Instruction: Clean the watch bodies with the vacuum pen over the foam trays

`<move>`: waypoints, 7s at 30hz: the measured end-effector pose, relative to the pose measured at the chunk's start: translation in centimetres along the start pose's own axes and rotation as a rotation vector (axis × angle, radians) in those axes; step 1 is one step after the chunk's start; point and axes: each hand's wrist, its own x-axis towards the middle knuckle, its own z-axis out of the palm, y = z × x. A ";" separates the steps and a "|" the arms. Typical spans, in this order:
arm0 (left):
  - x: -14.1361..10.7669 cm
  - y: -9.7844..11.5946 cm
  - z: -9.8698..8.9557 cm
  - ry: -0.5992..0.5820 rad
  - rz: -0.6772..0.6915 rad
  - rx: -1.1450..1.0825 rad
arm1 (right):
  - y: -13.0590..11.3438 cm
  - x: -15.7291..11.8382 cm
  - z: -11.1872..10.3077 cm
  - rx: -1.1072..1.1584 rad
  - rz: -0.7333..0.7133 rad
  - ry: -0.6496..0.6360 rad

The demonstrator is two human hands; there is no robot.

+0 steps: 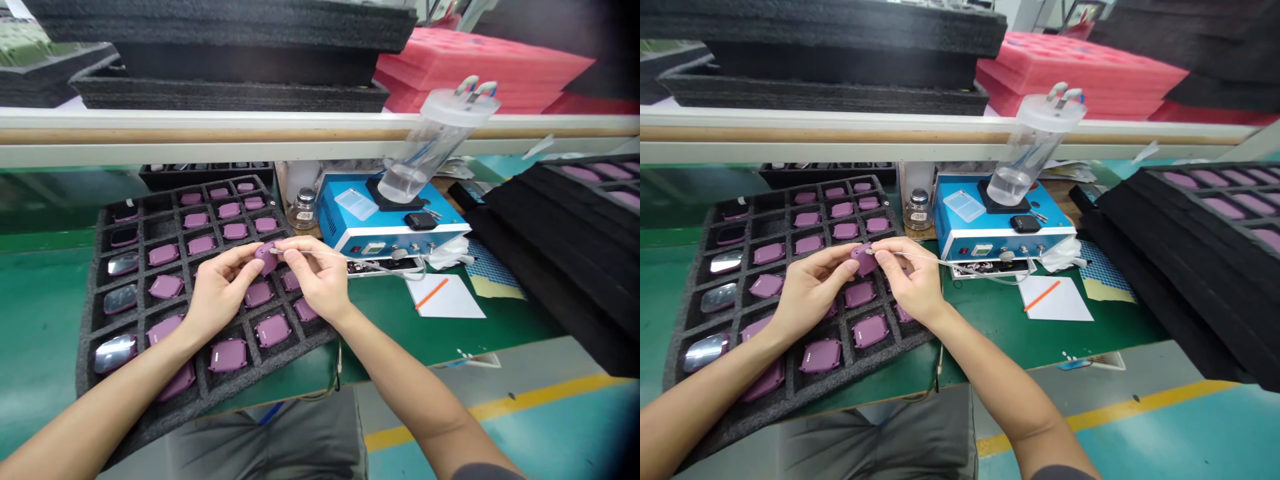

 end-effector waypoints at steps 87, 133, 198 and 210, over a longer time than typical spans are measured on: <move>1.5 -0.2 1.1 0.108 -0.195 -0.491 | -0.2 -0.6 0.0 -0.042 0.034 0.138; 0.4 0.7 1.2 0.035 -0.241 -0.422 | -0.3 -0.7 0.0 -0.125 0.006 0.142; 0.8 0.8 1.2 0.040 -0.188 -0.321 | 0.0 0.2 -0.1 -0.002 -0.001 0.119; 0.8 0.6 1.1 0.034 -0.183 -0.318 | 0.1 0.2 -0.1 -0.004 0.011 0.111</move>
